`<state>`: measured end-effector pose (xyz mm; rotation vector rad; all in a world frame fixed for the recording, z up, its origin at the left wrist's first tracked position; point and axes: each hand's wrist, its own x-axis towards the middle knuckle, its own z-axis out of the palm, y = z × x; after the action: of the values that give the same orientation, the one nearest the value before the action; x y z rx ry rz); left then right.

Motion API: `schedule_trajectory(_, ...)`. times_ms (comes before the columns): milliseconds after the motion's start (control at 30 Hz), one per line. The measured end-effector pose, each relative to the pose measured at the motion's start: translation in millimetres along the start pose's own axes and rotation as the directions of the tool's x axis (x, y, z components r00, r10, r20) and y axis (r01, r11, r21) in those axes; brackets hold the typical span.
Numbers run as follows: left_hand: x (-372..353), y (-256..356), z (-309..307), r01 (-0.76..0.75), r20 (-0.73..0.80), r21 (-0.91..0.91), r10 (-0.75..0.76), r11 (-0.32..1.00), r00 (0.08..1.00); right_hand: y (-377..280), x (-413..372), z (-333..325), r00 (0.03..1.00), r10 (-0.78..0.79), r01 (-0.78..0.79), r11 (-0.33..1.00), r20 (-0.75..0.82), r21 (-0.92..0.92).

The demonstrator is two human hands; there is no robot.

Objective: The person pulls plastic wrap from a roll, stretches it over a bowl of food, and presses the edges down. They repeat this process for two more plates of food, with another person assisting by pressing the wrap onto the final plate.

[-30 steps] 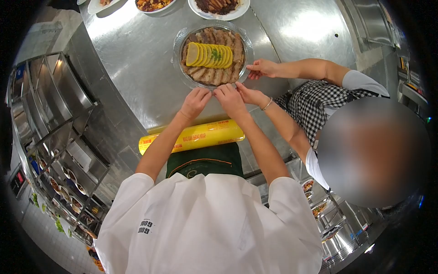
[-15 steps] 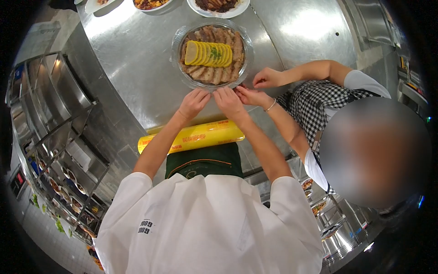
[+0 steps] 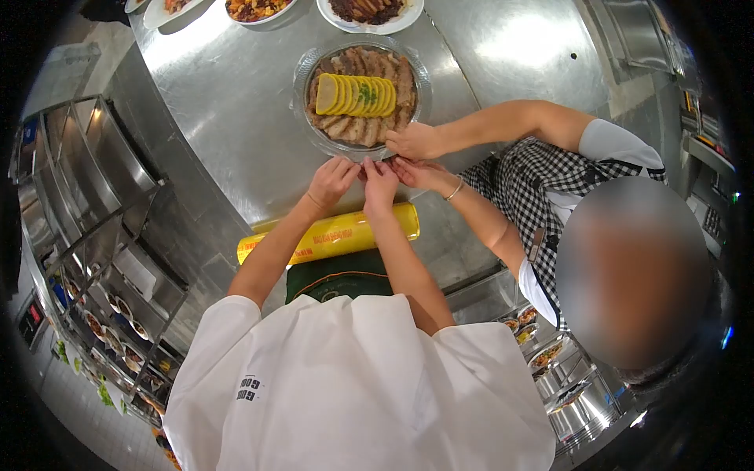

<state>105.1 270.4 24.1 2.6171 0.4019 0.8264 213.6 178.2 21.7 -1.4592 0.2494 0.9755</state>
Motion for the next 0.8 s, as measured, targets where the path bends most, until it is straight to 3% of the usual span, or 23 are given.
schedule_trajectory(167, 2.6, 2.4, -1.7, 0.035, -0.002, -0.026, -0.035, 0.999, 0.999, -27.3, -6.0, 16.6, 0.980, 0.182, -0.183, 0.983, -0.075, -0.003)
schedule_trajectory(267, 4.5, 4.9, -3.4, 0.064, -0.003, -0.053, -0.064, 0.997, 0.998, -14.5, 3.2, 11.0, 0.991, 0.109, -0.114, 0.991, -0.075, -0.072)
schedule_trajectory(367, 2.8, 6.0, -5.7, 0.118, -0.019, -0.068, -0.120, 0.991, 0.993, -2.0, 0.8, 2.3, 1.000, 0.003, -0.003, 1.000, 0.001, -0.004)
schedule_trajectory(500, 5.0, 15.7, -3.8, 0.206, -0.041, -0.132, -0.213, 0.970, 0.976, -7.4, -8.7, 7.2, 1.000, 0.007, -0.006, 1.000, -0.029, 0.020)
schedule_trajectory(567, 5.8, 25.9, -8.2, 0.350, -0.089, -0.185, -0.371, 0.918, 0.924, -9.6, -12.3, 9.6, 0.997, 0.019, -0.027, 0.994, -0.073, -0.104)
schedule_trajectory(600, 3.9, 33.9, -5.6, 0.349, -0.086, -0.184, -0.369, 0.919, 0.925, -7.6, -11.3, 8.7, 0.997, 0.021, -0.028, 0.994, -0.074, -0.101)
schedule_trajectory(633, 1.3, 43.3, 0.7, 0.590, -0.010, -0.376, -0.640, 0.715, 0.769, -4.8, -7.9, 6.6, 0.997, -0.017, 0.008, 0.994, -0.080, -0.105)
schedule_trajectory(667, -0.9, 49.5, 6.6, 0.747, 0.123, -0.520, -0.830, 0.413, 0.544, -2.0, -5.6, 3.7, 0.995, -0.055, 0.045, 0.993, -0.085, -0.109)
schedule_trajectory(700, -0.1, 50.6, 10.4, 0.748, 0.123, -0.520, -0.829, 0.414, 0.545, -1.0, -5.9, 2.0, 0.995, -0.054, 0.045, 0.993, -0.085, -0.108)
schedule_trajectory(733, 1.5, 48.9, 14.4, 0.717, 0.343, -0.697, -0.878, 0.001, 0.335, -0.2, -5.6, 1.0, 0.991, -0.105, 0.091, 0.983, -0.081, -0.158)
schedule_trajectory(767, 1.2, 47.7, 16.7, 0.552, 0.583, -0.722, -0.796, -0.417, 0.161, 1.3, -6.6, -0.1, 0.986, -0.152, 0.135, 0.969, -0.073, -0.207)
schedule_trajectory(800, 1.5, 46.6, 16.1, 0.553, 0.580, -0.723, -0.799, -0.415, 0.159, 2.0, -7.6, -0.2, 0.986, -0.150, 0.133, 0.970, -0.070, -0.205)
